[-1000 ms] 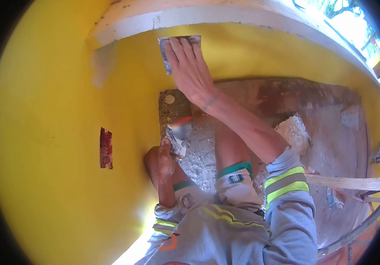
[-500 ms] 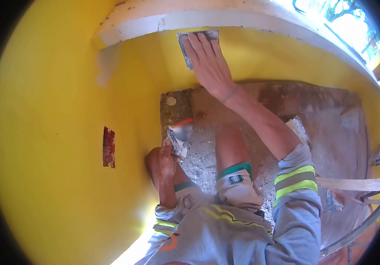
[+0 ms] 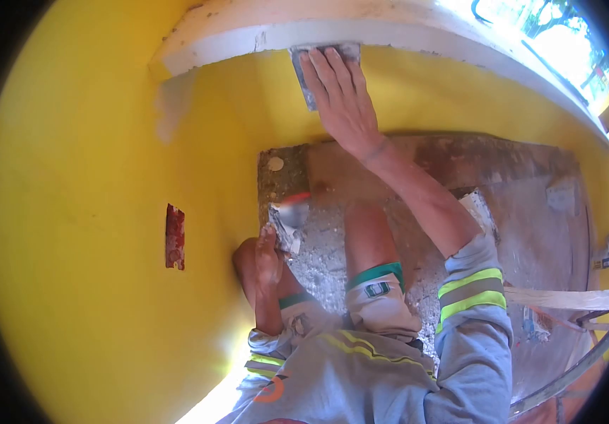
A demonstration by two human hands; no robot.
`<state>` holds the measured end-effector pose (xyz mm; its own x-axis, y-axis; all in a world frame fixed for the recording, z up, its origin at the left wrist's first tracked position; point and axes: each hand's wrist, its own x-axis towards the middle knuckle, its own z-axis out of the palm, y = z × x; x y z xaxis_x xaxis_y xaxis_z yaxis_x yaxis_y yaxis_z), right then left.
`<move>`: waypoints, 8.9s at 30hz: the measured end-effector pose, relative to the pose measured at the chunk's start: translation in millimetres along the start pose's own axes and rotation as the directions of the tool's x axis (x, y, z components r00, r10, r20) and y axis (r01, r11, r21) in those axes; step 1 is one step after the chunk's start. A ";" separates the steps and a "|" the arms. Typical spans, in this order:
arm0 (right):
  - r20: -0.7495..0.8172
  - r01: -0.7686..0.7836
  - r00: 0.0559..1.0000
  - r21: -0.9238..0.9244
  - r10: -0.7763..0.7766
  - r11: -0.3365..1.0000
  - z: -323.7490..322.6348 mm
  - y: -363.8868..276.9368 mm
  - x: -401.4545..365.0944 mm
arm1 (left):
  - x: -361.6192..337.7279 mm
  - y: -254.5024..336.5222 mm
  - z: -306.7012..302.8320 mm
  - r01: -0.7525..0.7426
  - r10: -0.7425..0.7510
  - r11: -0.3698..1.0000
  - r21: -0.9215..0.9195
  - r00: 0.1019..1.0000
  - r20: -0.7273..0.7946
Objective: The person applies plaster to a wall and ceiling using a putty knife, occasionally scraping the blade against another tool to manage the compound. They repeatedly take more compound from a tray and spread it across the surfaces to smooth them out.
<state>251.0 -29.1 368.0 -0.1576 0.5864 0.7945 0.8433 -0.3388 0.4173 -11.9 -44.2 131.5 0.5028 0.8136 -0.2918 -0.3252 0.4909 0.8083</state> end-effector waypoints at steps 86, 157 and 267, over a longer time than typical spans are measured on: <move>0.862 0.329 0.339 0.266 0.377 -0.906 45.7 16.0 0.2 | -47.3 58.5 32.3 -0.156 0.197 0.961 0.230 0.966 -0.165; 0.502 0.488 0.557 0.447 0.662 -0.750 71.1 129.8 -39.1 | -123.0 86.0 42.3 -0.146 0.212 0.922 0.358 0.965 -0.153; 0.713 0.105 0.282 0.643 0.642 -0.759 -63.3 128.6 -98.2 | -91.0 68.7 20.8 -0.490 0.282 -0.388 0.781 0.744 0.606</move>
<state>342.4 -176.8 371.6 0.8636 0.4719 0.1776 -0.3262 0.7916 -0.5167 -63.3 -90.9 224.3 0.7679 0.5544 0.3209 0.5054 -0.8321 0.2283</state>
